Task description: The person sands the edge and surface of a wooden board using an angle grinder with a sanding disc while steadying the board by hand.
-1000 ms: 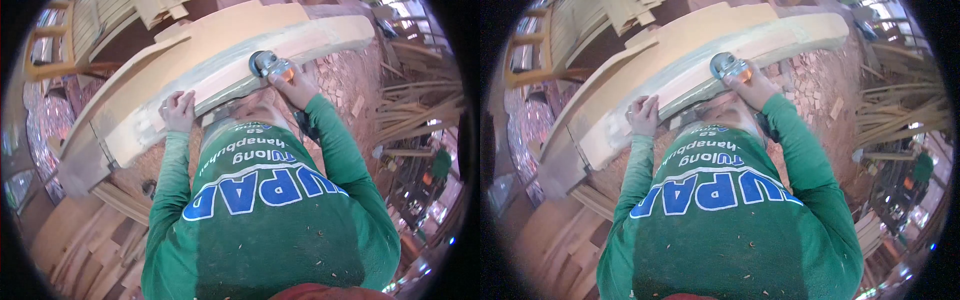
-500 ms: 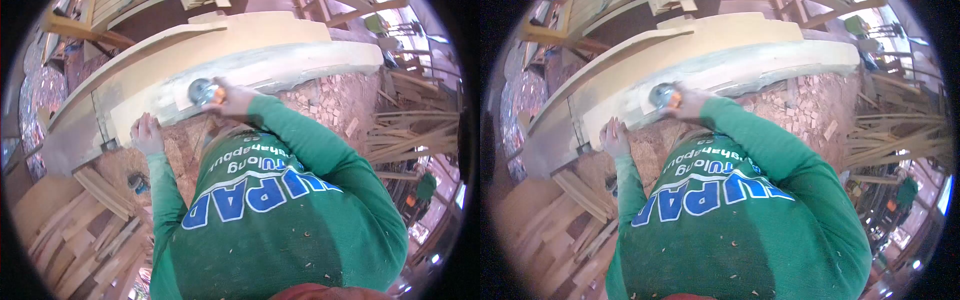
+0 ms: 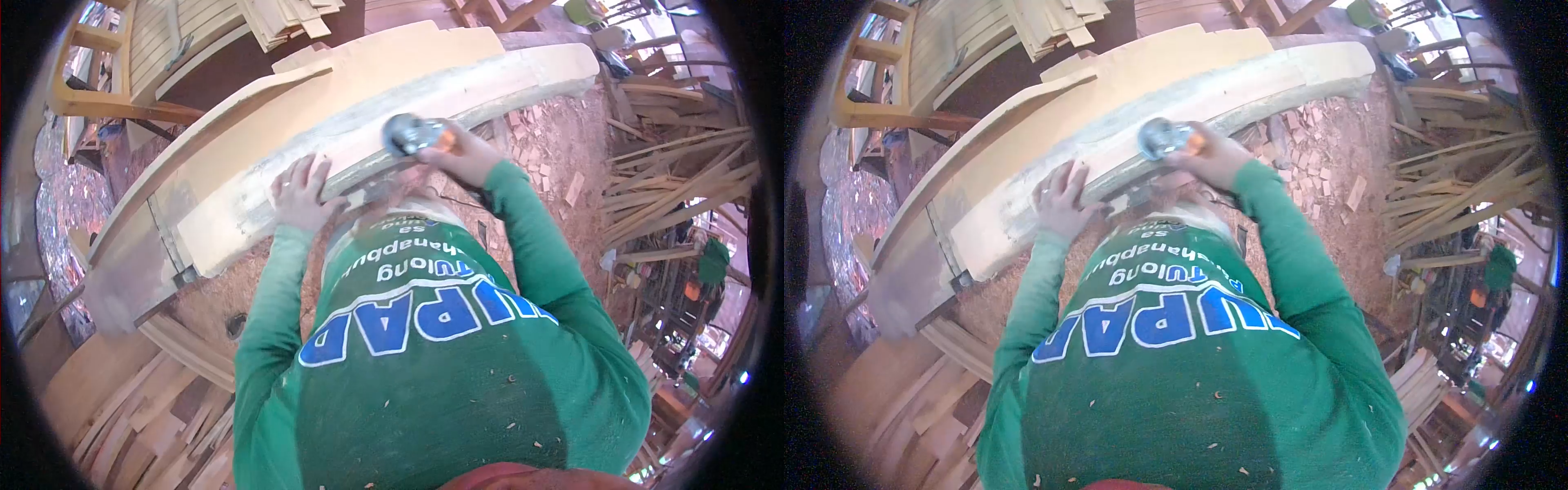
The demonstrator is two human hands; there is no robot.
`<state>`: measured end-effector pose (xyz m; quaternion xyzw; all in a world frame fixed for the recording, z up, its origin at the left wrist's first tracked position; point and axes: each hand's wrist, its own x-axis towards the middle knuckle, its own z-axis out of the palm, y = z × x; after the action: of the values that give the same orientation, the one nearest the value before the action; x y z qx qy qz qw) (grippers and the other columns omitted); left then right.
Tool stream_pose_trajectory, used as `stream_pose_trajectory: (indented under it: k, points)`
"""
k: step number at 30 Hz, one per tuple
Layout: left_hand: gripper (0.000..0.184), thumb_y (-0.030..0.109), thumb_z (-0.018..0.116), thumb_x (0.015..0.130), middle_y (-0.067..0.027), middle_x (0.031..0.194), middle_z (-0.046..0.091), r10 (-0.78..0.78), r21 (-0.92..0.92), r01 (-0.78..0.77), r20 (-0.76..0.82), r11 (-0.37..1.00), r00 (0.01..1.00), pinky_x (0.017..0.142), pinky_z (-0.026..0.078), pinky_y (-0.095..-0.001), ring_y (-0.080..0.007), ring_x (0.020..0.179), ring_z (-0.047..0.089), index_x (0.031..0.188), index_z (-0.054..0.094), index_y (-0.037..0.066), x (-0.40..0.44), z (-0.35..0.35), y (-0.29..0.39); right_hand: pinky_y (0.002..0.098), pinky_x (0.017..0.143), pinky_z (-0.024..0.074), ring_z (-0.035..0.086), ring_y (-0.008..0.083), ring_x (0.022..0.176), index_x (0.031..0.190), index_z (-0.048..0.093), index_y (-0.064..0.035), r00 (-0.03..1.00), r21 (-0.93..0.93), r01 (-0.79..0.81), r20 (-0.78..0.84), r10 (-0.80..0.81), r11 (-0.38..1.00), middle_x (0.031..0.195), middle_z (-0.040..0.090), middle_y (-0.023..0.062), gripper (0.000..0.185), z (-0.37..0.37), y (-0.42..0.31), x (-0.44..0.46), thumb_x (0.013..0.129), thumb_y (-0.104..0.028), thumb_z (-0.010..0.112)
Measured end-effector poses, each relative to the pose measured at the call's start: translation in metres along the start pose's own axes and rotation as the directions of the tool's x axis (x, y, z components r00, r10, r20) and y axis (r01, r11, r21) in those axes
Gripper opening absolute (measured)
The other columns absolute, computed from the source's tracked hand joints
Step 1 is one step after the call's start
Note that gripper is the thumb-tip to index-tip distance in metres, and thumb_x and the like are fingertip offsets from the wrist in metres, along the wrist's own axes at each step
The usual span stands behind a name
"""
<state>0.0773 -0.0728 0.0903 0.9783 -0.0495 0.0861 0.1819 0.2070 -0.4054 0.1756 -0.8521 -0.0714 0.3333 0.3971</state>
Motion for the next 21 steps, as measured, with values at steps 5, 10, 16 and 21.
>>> stream_pose_trajectory:
  k: [5,10,16,21]
  points:
    - [0.052,0.038,0.082,0.083,-0.0069,0.126,0.070,0.073,-0.008,-0.073,0.084,0.997,0.994,0.100,0.050,-0.0484,-0.0284,0.116,0.065,0.132,0.072,0.025,0.012,0.017,0.000,0.0321,0.081,0.0591,0.070,0.0174,0.094,0.142,0.053,-0.0006,0.925,0.424,-0.034,-0.329,0.189,0.905,0.118,0.069,0.0103,0.065,-0.038,0.087,-0.064,0.092,-0.028,0.085]
    - [0.029,0.030,0.071,0.096,-0.0045,0.107,0.078,0.028,-0.016,-0.025,0.155,1.000,0.987,0.079,0.060,-0.0432,-0.0282,0.091,0.074,0.124,0.077,0.024,0.020,0.000,-0.002,0.0297,0.061,0.0580,0.067,0.0126,0.073,0.126,0.059,-0.0034,0.817,0.556,0.036,-0.495,0.296,0.830,0.099,0.069,0.0063,0.047,-0.055,0.139,-0.099,0.091,-0.022,0.085]
    - [0.027,0.029,0.069,0.099,-0.0084,0.105,0.079,-0.045,-0.052,0.055,0.182,0.997,0.982,0.078,0.061,-0.0452,-0.0321,0.087,0.076,0.125,0.078,0.023,0.030,-0.007,-0.001,0.0304,0.060,0.0579,0.067,0.0138,0.072,0.122,0.061,-0.0041,0.802,0.567,0.085,-0.526,0.281,0.819,0.096,0.070,0.0057,0.042,-0.070,0.129,-0.093,0.091,-0.019,0.085]
    - [0.025,0.039,0.067,0.101,-0.0043,0.103,0.079,-0.105,-0.026,0.112,0.199,0.993,0.975,0.076,0.060,-0.0454,-0.0305,0.087,0.076,0.119,0.079,0.026,0.033,-0.009,0.000,0.0313,0.061,0.0593,0.068,0.0145,0.073,0.123,0.060,-0.0039,0.812,0.498,0.134,-0.550,0.193,0.857,0.098,0.070,0.0071,0.042,-0.072,0.123,-0.074,0.092,-0.018,0.084]
